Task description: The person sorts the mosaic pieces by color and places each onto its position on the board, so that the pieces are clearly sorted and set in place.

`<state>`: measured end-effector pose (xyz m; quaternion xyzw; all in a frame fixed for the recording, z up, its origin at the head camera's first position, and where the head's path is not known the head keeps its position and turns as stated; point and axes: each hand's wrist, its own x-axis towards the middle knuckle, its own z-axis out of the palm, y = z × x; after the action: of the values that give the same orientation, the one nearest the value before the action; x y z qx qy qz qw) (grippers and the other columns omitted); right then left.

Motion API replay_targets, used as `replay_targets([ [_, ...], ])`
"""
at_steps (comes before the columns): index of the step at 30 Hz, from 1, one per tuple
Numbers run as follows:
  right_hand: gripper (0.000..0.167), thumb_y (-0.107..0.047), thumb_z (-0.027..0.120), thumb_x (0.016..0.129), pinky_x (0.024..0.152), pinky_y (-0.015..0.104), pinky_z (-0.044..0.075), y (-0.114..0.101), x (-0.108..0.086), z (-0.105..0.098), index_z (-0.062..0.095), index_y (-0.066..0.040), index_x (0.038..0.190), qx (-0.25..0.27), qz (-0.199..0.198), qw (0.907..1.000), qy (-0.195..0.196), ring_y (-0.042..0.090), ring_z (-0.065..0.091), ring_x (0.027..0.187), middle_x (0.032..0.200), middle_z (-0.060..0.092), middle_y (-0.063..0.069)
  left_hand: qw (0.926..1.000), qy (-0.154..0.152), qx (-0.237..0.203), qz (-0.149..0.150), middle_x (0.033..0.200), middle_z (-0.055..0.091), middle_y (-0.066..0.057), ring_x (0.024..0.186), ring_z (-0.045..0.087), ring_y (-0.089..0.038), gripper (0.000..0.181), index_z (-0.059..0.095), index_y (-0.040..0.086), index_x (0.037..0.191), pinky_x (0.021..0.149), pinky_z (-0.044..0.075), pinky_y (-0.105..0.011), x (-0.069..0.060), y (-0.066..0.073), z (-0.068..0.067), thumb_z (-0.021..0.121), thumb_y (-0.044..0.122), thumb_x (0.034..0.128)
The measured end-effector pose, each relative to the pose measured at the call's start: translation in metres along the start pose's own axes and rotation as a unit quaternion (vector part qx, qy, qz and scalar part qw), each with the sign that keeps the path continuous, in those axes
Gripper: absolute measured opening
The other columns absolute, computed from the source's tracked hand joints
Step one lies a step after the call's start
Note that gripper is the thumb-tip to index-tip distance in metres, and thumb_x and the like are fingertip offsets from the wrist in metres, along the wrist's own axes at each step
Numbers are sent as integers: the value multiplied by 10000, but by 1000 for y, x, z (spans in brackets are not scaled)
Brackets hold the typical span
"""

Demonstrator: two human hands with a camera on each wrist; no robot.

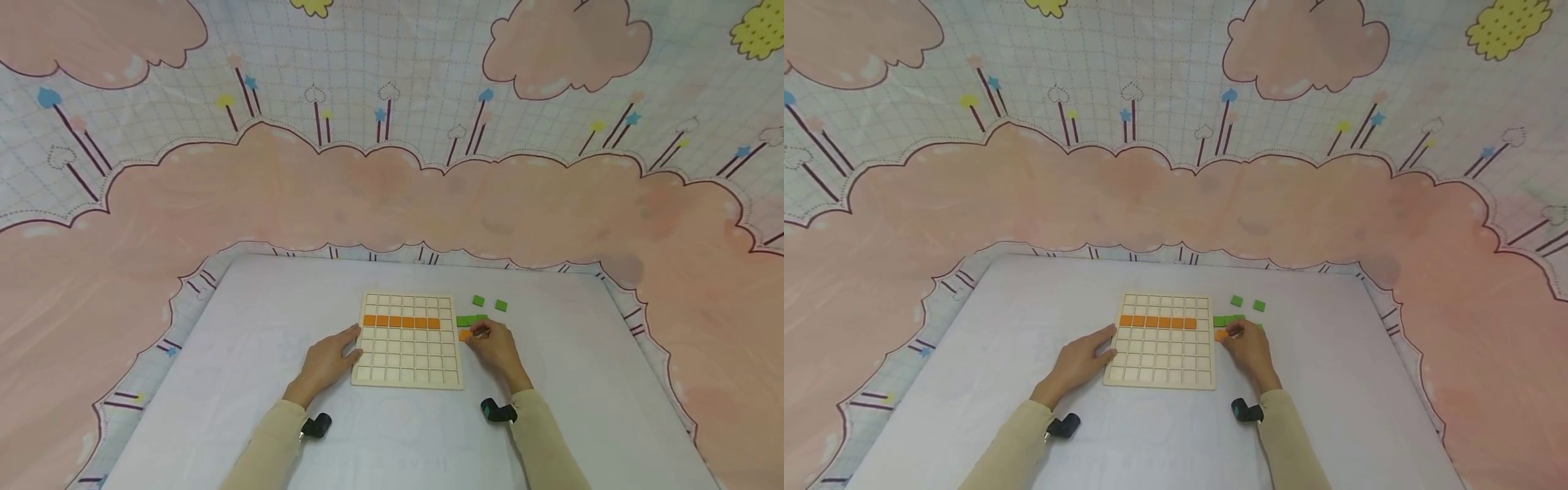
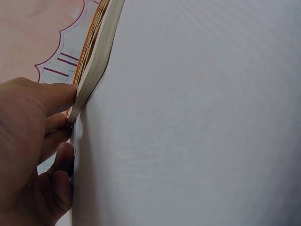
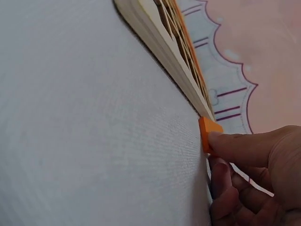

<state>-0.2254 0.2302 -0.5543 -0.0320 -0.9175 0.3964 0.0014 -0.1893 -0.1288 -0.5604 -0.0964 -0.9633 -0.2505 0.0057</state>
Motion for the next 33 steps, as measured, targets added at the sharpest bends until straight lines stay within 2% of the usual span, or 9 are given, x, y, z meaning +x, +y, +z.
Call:
replay_targets([
  [12, 144, -60, 695, 854, 693, 260, 431, -4, -2, 0, 697, -46, 997, 131, 59, 9999, 70, 207, 553, 824, 938, 657, 98, 10000, -4, -23, 39, 1504, 491, 1, 1360, 508, -271, 556, 507, 131, 1440, 1108, 439, -470, -2, -2, -1, 645, 346, 945],
  [21, 139, -96, 699, 880, 736, 275, 480, -7, -4, 1, 698, -46, 1010, 295, -36, 9994, 159, 208, 597, 847, 961, 686, 108, 9999, 30, -35, 118, 1492, 508, -20, 1350, 517, -288, 551, 523, 105, 1424, 1098, 446, -483, -4, -2, -2, 659, 321, 936],
  [33, 138, -101, 701, 878, 766, 328, 503, -20, -2, 3, 701, -44, 1004, 384, -160, 9988, 253, 239, 614, 875, 1009, 703, 140, 10000, -9, -39, 25, 1502, 494, -7, 1358, 509, -281, 547, 516, 120, 1431, 1106, 440, -477, -4, 0, -3, 649, 326, 942],
])
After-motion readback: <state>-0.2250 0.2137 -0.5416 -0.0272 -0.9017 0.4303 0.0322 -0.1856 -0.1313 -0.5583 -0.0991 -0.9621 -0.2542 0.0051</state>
